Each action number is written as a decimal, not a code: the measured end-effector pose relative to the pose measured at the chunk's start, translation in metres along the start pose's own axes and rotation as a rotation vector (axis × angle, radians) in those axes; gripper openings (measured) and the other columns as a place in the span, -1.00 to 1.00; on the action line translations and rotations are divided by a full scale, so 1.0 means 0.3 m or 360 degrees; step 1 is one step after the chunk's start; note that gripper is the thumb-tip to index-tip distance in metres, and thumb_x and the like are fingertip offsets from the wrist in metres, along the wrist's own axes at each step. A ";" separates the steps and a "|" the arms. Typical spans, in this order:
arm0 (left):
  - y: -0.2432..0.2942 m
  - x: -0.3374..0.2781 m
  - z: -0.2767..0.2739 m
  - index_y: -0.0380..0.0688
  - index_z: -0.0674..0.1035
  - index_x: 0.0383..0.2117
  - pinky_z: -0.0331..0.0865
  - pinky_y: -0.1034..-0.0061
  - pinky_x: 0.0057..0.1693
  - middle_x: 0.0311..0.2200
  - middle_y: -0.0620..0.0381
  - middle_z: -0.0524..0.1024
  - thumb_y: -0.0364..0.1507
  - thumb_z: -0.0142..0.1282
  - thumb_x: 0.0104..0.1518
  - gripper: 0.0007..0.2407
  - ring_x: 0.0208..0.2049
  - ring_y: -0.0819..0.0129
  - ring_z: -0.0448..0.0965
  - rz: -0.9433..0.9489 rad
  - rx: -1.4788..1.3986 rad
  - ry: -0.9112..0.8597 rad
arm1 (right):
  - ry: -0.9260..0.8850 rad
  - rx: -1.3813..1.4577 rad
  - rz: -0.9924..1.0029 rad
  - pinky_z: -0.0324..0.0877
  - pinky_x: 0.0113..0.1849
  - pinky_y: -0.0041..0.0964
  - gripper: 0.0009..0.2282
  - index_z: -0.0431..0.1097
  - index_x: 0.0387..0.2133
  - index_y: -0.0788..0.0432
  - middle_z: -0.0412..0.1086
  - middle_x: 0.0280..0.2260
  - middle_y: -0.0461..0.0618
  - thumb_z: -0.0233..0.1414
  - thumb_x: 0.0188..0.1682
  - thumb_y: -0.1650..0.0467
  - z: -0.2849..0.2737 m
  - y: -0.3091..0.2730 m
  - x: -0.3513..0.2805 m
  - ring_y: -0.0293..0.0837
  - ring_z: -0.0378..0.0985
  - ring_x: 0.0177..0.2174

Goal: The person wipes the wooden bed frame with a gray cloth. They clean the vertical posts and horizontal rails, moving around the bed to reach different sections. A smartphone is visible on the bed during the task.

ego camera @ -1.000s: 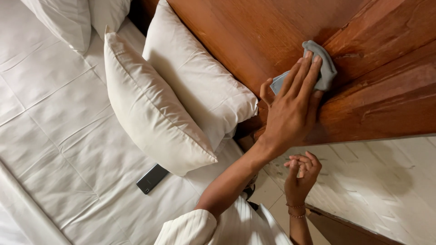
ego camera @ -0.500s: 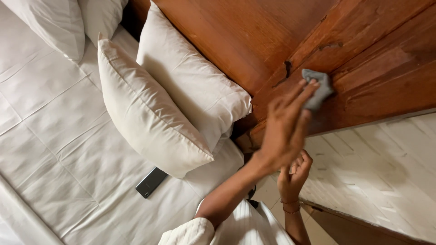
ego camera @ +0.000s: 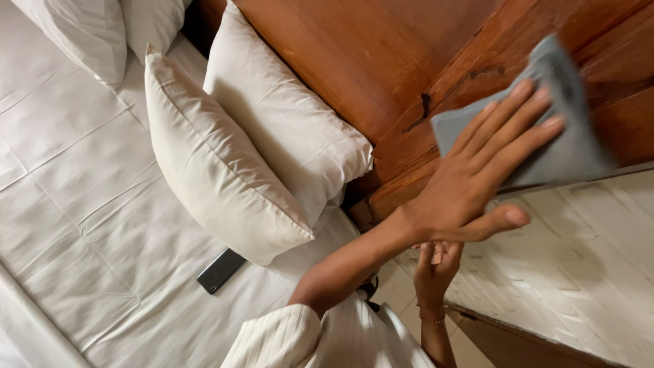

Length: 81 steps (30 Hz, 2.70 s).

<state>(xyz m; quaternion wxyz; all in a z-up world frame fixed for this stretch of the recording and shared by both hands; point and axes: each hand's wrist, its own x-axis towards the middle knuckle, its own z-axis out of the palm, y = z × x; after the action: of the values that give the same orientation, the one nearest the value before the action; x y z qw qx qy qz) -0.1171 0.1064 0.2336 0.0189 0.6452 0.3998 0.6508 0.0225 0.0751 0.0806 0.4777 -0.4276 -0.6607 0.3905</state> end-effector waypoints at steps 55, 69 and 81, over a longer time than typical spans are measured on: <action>-0.508 -0.771 0.319 -0.23 0.16 0.37 0.01 0.07 0.37 0.28 -0.14 0.18 0.26 -0.40 0.18 -0.17 0.33 -0.08 0.19 -0.0697 0.0240 0.0876 | -0.0303 0.0138 -0.0254 0.44 -0.42 -0.36 -0.81 0.09 0.02 0.28 0.38 -0.38 0.12 -0.10 0.20 0.51 -0.114 0.272 0.151 -0.17 0.47 -0.56; -0.565 -0.980 0.242 -0.11 0.15 0.38 0.10 -0.03 0.37 0.17 -0.21 0.27 -0.10 -0.37 0.40 -0.49 0.26 -0.15 0.28 -0.1469 0.0353 0.0483 | -0.0525 0.0225 -0.0113 0.46 -0.37 -0.37 -0.79 0.09 0.03 0.27 0.40 -0.36 0.10 -0.09 0.17 0.54 -0.083 0.293 0.058 -0.20 0.50 -0.52; -0.609 -0.987 0.278 -0.09 -0.28 0.47 -0.30 0.12 0.52 0.49 -0.10 -0.38 0.42 -0.41 0.05 0.02 0.49 0.02 -0.31 -0.2458 -0.1340 0.1271 | -0.0606 0.0226 -0.0022 0.46 -0.37 -0.37 -0.81 0.12 0.01 0.25 0.40 -0.36 0.10 -0.10 0.18 0.51 -0.111 0.312 0.018 -0.21 0.50 -0.51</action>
<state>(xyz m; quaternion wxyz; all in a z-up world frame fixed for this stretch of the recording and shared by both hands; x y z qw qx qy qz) -0.0862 0.1118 -0.1229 0.5341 -0.1240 0.4247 0.7204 0.0718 0.1145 0.0037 0.3759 -0.3068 -0.7127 0.5066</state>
